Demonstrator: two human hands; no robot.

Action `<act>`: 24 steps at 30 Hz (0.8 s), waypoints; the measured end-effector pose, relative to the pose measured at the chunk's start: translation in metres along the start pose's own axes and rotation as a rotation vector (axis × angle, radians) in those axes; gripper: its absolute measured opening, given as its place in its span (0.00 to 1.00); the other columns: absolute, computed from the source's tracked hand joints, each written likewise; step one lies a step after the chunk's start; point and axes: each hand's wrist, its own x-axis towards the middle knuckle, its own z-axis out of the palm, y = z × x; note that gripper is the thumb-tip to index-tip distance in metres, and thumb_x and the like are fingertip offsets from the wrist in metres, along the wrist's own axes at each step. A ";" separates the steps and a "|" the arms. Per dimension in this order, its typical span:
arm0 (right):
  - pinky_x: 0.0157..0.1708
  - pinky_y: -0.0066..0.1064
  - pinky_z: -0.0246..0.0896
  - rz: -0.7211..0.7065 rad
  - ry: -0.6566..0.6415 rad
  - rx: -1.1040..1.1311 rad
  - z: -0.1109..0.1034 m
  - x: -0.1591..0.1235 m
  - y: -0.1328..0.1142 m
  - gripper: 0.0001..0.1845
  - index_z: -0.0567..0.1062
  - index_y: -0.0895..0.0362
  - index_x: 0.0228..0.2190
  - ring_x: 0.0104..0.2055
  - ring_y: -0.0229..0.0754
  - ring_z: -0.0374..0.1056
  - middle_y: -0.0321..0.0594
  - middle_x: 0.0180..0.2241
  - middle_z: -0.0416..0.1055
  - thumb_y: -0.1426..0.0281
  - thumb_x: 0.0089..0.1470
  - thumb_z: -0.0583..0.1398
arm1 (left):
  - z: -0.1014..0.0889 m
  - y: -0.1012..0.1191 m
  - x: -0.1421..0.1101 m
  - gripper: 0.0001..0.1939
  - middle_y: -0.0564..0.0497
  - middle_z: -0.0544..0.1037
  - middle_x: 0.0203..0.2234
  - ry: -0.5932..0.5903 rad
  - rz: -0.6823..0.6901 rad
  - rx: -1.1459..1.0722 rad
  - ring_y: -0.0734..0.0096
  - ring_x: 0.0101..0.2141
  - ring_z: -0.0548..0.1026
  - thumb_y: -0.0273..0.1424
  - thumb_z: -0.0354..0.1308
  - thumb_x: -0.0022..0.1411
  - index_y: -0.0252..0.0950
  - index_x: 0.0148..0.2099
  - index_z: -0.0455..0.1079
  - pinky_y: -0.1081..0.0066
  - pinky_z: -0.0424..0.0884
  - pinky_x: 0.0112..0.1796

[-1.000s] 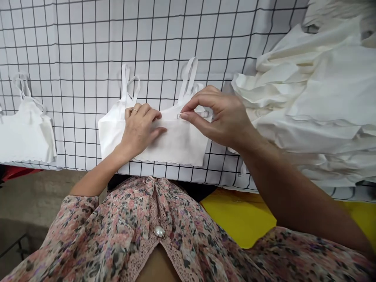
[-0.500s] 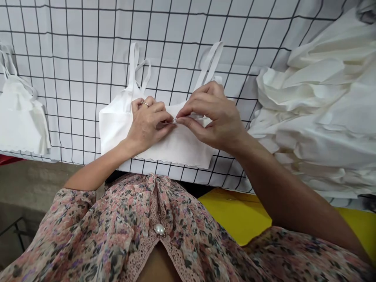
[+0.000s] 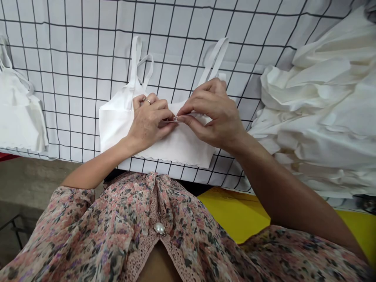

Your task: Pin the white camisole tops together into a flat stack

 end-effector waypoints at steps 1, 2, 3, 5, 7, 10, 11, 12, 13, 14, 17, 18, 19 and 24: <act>0.61 0.66 0.58 -0.001 -0.002 0.002 0.000 0.000 0.000 0.17 0.81 0.45 0.32 0.57 0.64 0.71 0.44 0.34 0.80 0.49 0.66 0.65 | 0.001 0.000 0.000 0.23 0.51 0.73 0.28 0.010 -0.012 -0.016 0.53 0.47 0.71 0.52 0.68 0.68 0.41 0.30 0.73 0.48 0.55 0.63; 0.61 0.66 0.58 -0.002 -0.002 0.000 0.000 0.000 0.000 0.17 0.81 0.45 0.32 0.57 0.64 0.71 0.44 0.34 0.80 0.49 0.66 0.65 | 0.001 0.001 0.000 0.24 0.51 0.72 0.28 0.020 -0.025 -0.033 0.53 0.47 0.71 0.53 0.68 0.67 0.41 0.29 0.73 0.48 0.55 0.63; 0.61 0.67 0.58 -0.004 0.000 -0.005 0.001 0.000 0.001 0.17 0.81 0.45 0.32 0.56 0.64 0.71 0.43 0.34 0.80 0.48 0.66 0.65 | 0.002 0.001 0.000 0.24 0.51 0.72 0.28 0.030 -0.040 -0.050 0.52 0.47 0.71 0.54 0.68 0.67 0.41 0.29 0.73 0.48 0.55 0.63; 0.61 0.67 0.59 -0.012 -0.002 -0.021 0.001 0.000 0.002 0.19 0.81 0.45 0.32 0.56 0.63 0.72 0.43 0.33 0.80 0.47 0.67 0.64 | 0.003 0.001 0.000 0.24 0.51 0.71 0.28 0.044 -0.067 -0.082 0.52 0.48 0.71 0.53 0.68 0.68 0.41 0.30 0.74 0.48 0.56 0.62; 0.61 0.66 0.59 -0.018 -0.004 -0.032 0.001 0.000 0.003 0.20 0.81 0.45 0.32 0.56 0.63 0.72 0.43 0.33 0.79 0.46 0.67 0.63 | 0.005 0.000 0.000 0.22 0.51 0.69 0.27 0.050 -0.080 -0.106 0.51 0.50 0.71 0.50 0.68 0.69 0.41 0.30 0.74 0.47 0.56 0.62; 0.60 0.65 0.60 -0.016 -0.005 -0.040 0.000 0.000 0.003 0.20 0.82 0.45 0.33 0.56 0.63 0.72 0.43 0.34 0.80 0.45 0.68 0.62 | 0.005 -0.001 0.000 0.19 0.51 0.68 0.27 0.044 -0.070 -0.120 0.51 0.50 0.71 0.47 0.69 0.69 0.41 0.30 0.75 0.47 0.55 0.63; 0.60 0.65 0.60 -0.014 -0.005 -0.042 0.000 0.000 0.003 0.20 0.82 0.45 0.33 0.56 0.63 0.72 0.43 0.34 0.80 0.45 0.68 0.62 | 0.005 -0.001 0.000 0.19 0.52 0.68 0.27 0.039 -0.065 -0.119 0.51 0.50 0.71 0.46 0.70 0.69 0.41 0.30 0.74 0.46 0.54 0.63; 0.60 0.65 0.61 -0.013 -0.005 -0.043 0.000 0.000 0.002 0.20 0.82 0.45 0.33 0.55 0.63 0.72 0.43 0.34 0.80 0.46 0.68 0.63 | 0.004 -0.001 0.001 0.19 0.52 0.68 0.27 0.033 -0.061 -0.116 0.51 0.50 0.71 0.45 0.70 0.68 0.41 0.30 0.74 0.46 0.54 0.64; 0.59 0.65 0.61 -0.015 -0.005 -0.044 -0.001 0.000 0.002 0.20 0.81 0.45 0.32 0.55 0.63 0.72 0.43 0.33 0.80 0.46 0.68 0.63 | 0.004 -0.001 0.001 0.18 0.52 0.68 0.28 0.026 -0.057 -0.113 0.51 0.51 0.71 0.45 0.71 0.68 0.41 0.30 0.74 0.46 0.54 0.64; 0.59 0.65 0.61 -0.019 -0.007 -0.045 -0.001 0.001 0.001 0.19 0.81 0.45 0.32 0.55 0.63 0.72 0.43 0.33 0.79 0.47 0.68 0.63 | 0.003 -0.001 0.000 0.18 0.52 0.69 0.28 0.018 -0.055 -0.111 0.51 0.51 0.71 0.44 0.71 0.67 0.41 0.30 0.74 0.46 0.54 0.65; 0.59 0.66 0.60 -0.021 -0.019 -0.044 -0.003 0.001 0.000 0.20 0.81 0.46 0.32 0.55 0.63 0.72 0.44 0.33 0.80 0.47 0.68 0.63 | 0.002 0.001 0.000 0.17 0.51 0.69 0.29 0.012 -0.053 -0.125 0.51 0.51 0.71 0.43 0.71 0.67 0.40 0.30 0.74 0.46 0.54 0.65; 0.59 0.66 0.60 -0.019 -0.024 -0.039 -0.003 0.001 0.000 0.20 0.81 0.45 0.32 0.55 0.64 0.72 0.44 0.33 0.80 0.47 0.68 0.63 | 0.001 0.001 0.000 0.17 0.51 0.69 0.29 0.010 -0.052 -0.129 0.51 0.51 0.72 0.43 0.71 0.67 0.40 0.30 0.74 0.46 0.54 0.65; 0.59 0.66 0.60 -0.015 -0.030 -0.031 -0.003 0.001 0.000 0.20 0.81 0.45 0.32 0.55 0.64 0.72 0.44 0.33 0.80 0.46 0.67 0.63 | 0.001 0.001 0.001 0.17 0.51 0.69 0.29 0.005 -0.050 -0.129 0.50 0.52 0.71 0.42 0.72 0.67 0.40 0.30 0.74 0.46 0.54 0.65; 0.61 0.68 0.56 -0.046 -0.057 -0.038 -0.003 0.002 0.005 0.20 0.81 0.46 0.32 0.55 0.63 0.72 0.43 0.32 0.79 0.47 0.68 0.62 | 0.002 0.000 0.001 0.15 0.52 0.70 0.29 -0.015 -0.034 -0.077 0.50 0.51 0.71 0.42 0.72 0.66 0.41 0.32 0.76 0.44 0.54 0.65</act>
